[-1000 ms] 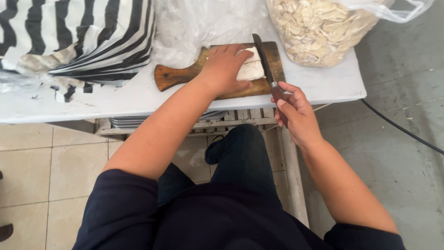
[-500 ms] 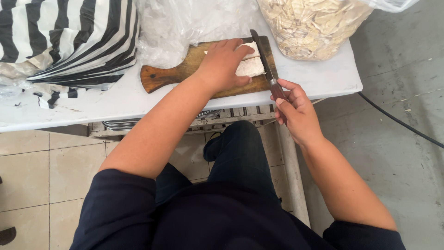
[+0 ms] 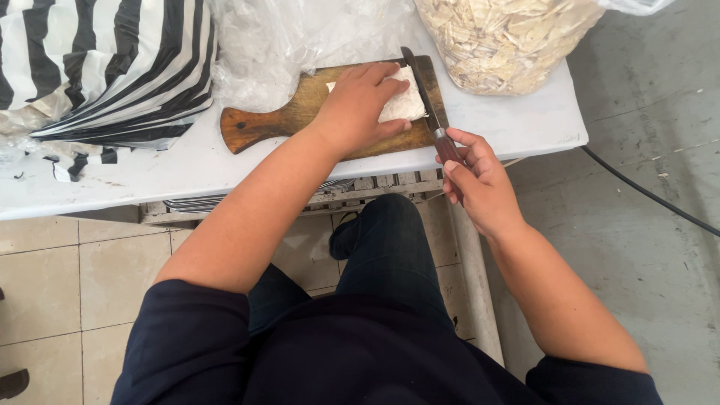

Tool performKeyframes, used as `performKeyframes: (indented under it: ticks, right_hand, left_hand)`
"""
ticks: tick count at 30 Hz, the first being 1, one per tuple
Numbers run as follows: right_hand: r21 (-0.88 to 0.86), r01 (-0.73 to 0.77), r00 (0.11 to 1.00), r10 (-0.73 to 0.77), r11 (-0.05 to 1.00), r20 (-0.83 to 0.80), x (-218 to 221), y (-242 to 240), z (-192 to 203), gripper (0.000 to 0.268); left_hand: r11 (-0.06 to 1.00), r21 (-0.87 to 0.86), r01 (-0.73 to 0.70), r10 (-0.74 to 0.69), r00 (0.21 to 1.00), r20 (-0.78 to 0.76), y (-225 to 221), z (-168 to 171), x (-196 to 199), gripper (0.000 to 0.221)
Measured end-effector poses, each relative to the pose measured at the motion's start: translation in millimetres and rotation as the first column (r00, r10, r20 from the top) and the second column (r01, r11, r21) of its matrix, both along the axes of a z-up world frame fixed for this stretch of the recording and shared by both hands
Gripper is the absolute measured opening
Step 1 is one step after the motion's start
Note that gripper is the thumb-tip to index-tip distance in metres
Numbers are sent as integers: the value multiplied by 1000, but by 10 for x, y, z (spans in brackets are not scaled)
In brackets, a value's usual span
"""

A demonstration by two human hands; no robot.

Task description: The person unwraps a block of white food, slices it into thin strips on a wooden cutting board using a knife, and transfers the slices into a plastic bag. The person then retrieves another wrapped item from a striped bag.

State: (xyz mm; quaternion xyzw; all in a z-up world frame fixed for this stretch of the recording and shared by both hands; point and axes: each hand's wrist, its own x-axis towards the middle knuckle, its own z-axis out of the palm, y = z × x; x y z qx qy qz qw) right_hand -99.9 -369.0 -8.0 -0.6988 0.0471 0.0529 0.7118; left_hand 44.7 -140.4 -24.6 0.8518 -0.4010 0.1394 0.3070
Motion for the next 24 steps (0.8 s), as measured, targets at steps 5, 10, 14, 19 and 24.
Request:
performKeyframes:
  ticks: [5,10,14,19,24]
  right_hand:
    - [-4,8,1000,-8,1000,4,11,7,-4,56]
    - [-8,-3,1000,3,1000,8,-9,17,-3,54]
    - [-63,-4,1000,5,998,27,-71,38,0,53]
    - [-66,-13,999,16,998,45,-77,95,-46,53]
    - [-111,-13,997,21,994,68,-41,122,-36,56]
  left_hand:
    - [998,30,-46,43,994,96,-47,-19,-42,57]
    - [1000,26,3,-4,999,40,-62,-38,-1,52]
    - [999,-13,44,-44,999,26,-29,-19,2,52]
    - [1000,16,14,-15,998,53,-22,-6,-36,51]
    - [1000,13,-18,16,993,121,-64,-12,-34,41]
